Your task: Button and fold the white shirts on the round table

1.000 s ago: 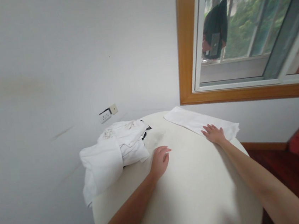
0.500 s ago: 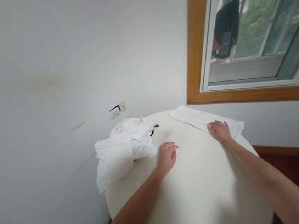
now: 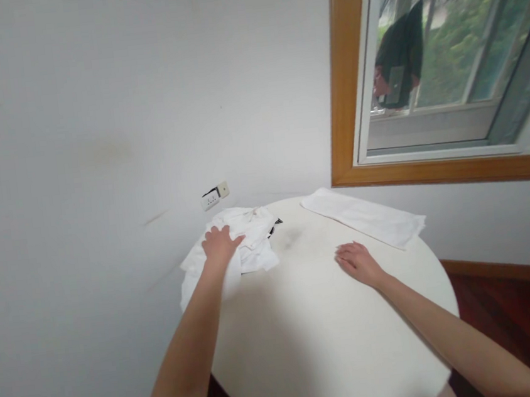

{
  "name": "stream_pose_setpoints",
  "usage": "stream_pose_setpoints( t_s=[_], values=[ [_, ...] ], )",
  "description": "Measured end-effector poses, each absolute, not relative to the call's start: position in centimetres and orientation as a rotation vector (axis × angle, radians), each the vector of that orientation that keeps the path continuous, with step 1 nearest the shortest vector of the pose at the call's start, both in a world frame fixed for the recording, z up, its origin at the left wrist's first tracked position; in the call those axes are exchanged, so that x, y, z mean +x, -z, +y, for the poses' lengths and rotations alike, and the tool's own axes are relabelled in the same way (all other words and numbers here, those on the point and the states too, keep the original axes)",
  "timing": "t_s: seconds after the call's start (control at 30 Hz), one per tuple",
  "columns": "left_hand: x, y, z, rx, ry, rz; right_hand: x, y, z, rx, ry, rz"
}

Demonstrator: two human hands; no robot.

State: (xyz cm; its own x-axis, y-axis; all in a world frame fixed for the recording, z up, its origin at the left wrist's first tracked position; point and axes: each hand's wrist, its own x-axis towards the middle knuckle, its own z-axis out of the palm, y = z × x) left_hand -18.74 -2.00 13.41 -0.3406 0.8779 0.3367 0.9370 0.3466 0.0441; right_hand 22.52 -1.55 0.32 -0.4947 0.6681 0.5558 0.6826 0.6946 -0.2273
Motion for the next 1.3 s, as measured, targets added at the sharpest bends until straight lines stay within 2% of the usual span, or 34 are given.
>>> stream_pose_setpoints(
  t_s=[0.1, 0.23, 0.47, 0.63, 0.77, 0.83, 0.93, 1.07, 1.2, 1.3],
  values=[
    [-17.6, -12.7, -2.6, -1.818, 0.308, -2.195, 22.6, -0.9, -1.7, -1.037, -0.068, -2.275],
    [-14.6, -12.2, -3.5, -1.898, 0.444, -1.969, 22.6, -1.7, -2.1, -1.073, -0.136, -2.297],
    [-6.4, -11.4, -5.0, -2.222, 0.648, -1.73, 22.4, -1.8, -2.3, -1.101, -0.121, -2.291],
    [1.1, -7.9, -7.6, -2.73, 0.946, -1.513, 23.4, -1.4, -1.7, -1.353, -0.082, -2.178],
    [3.0, -7.8, -9.0, -3.118, 0.961, -1.246, 25.2, -1.3, -1.5, -1.565, -0.144, -1.934],
    [2.0, -8.8, -8.4, -3.048, 0.977, -1.282, 26.1, -1.4, -1.4, -1.56, -0.247, -1.768],
    [-0.8, -9.2, -6.1, -2.617, 0.969, -1.472, 27.0, -1.4, -1.3, -1.418, -0.496, -1.563],
    [-3.2, -5.6, -3.7, -2.207, 0.839, -1.719, 27.3, -1.4, -1.4, -1.258, -0.836, -1.557],
    [-3.0, -1.8, -3.7, -2.303, 0.637, -1.73, 26.6, -1.7, -2.0, -1.233, -0.748, -1.726],
    [-2.7, -1.8, -4.0, -2.315, 0.534, -1.757, 26.1, -2.2, -2.4, -1.271, -0.603, -1.732]
  ],
)
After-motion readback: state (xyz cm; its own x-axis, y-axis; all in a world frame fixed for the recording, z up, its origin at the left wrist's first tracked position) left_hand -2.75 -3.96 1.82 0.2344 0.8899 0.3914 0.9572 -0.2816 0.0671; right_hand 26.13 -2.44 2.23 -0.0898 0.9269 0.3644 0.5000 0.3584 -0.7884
